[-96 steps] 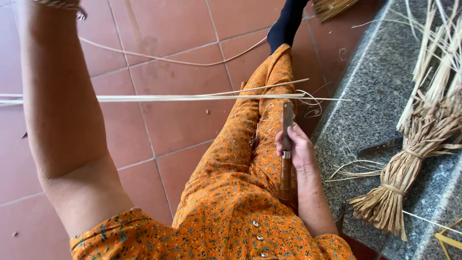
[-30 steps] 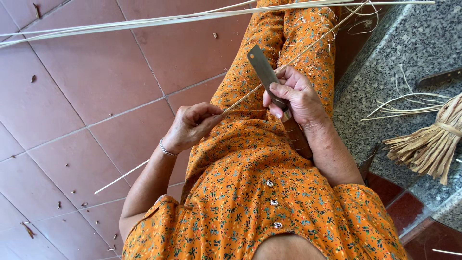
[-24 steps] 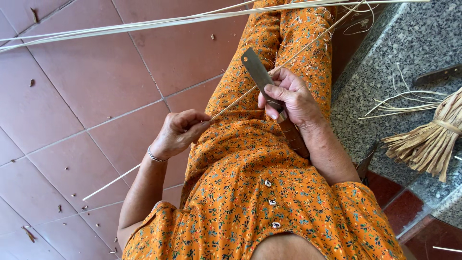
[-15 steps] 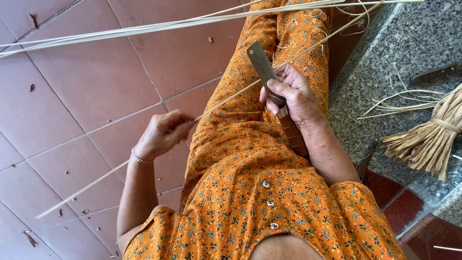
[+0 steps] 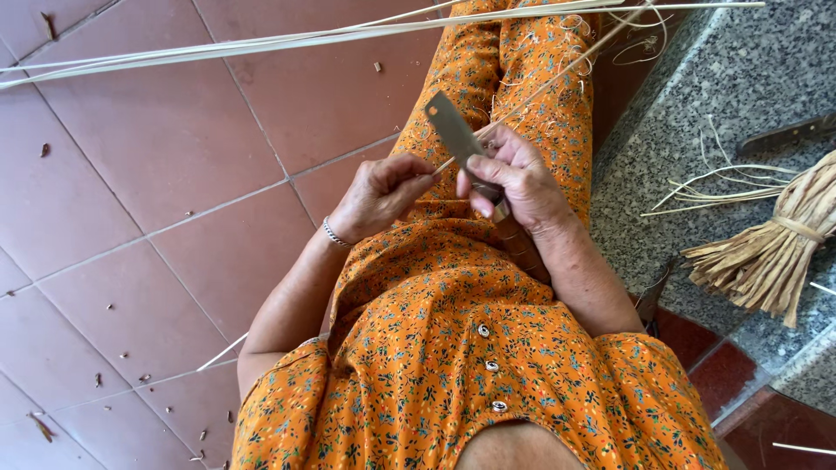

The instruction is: The person sits on the floor and uses a knife to shave thin strips from bamboo rods. They hold the rods with one hand and draw the knife along the surface to remove fine shavings, repeating the motion across multiple rods.

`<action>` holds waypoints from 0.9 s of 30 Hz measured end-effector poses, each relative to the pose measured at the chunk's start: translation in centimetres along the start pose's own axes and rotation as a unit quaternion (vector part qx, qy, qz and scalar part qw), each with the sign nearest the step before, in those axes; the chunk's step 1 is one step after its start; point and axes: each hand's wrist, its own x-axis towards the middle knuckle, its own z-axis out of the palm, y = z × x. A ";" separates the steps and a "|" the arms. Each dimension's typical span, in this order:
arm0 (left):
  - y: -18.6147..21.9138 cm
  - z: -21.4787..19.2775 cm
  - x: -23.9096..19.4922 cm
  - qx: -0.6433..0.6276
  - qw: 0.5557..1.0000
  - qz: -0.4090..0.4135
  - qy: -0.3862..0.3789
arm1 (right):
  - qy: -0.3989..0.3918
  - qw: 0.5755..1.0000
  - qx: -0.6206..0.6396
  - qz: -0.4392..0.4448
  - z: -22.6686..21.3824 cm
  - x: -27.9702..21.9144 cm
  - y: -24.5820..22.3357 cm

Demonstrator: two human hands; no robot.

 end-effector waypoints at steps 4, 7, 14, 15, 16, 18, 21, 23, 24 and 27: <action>-0.6 -1.4 -2.1 0.013 1.000 -0.001 -0.010 | 0.024 0.999 0.014 -0.022 -0.7 0.0 -0.2; -0.9 -2.3 -3.6 0.000 1.000 -0.028 -0.007 | 0.012 1.000 0.001 -0.025 -1.0 -0.1 -0.1; -1.6 -4.8 -6.7 0.036 0.998 -0.056 -0.003 | 0.027 0.999 0.005 -0.039 -1.8 -0.3 0.0; -1.6 -5.1 -6.9 0.039 0.998 -0.056 -0.003 | 0.035 0.999 0.001 -0.039 -1.9 -0.3 0.0; -1.7 -5.4 -7.1 0.041 0.998 -0.056 -0.004 | 0.043 0.998 -0.002 -0.040 -2.2 -0.3 0.0; -1.4 -6.3 -8.0 0.073 0.995 -0.062 0.009 | 0.050 0.997 -0.003 -0.056 -2.6 -0.3 -0.3; -1.1 -6.9 -7.9 0.120 0.989 -0.086 0.004 | 0.051 0.994 0.002 -0.092 -3.1 -0.2 -1.0; -0.8 -6.7 -7.7 0.136 0.988 -0.073 -0.002 | 0.050 0.994 0.002 -0.094 -2.9 -0.1 -0.7; -0.7 -6.3 -7.1 0.137 0.989 -0.048 -0.002 | 0.051 0.995 -0.003 -0.082 -2.6 -0.2 -0.6; -0.2 -4.2 -4.3 0.120 0.993 -0.020 -0.002 | 0.041 0.998 -0.026 -0.045 -1.4 0.0 0.0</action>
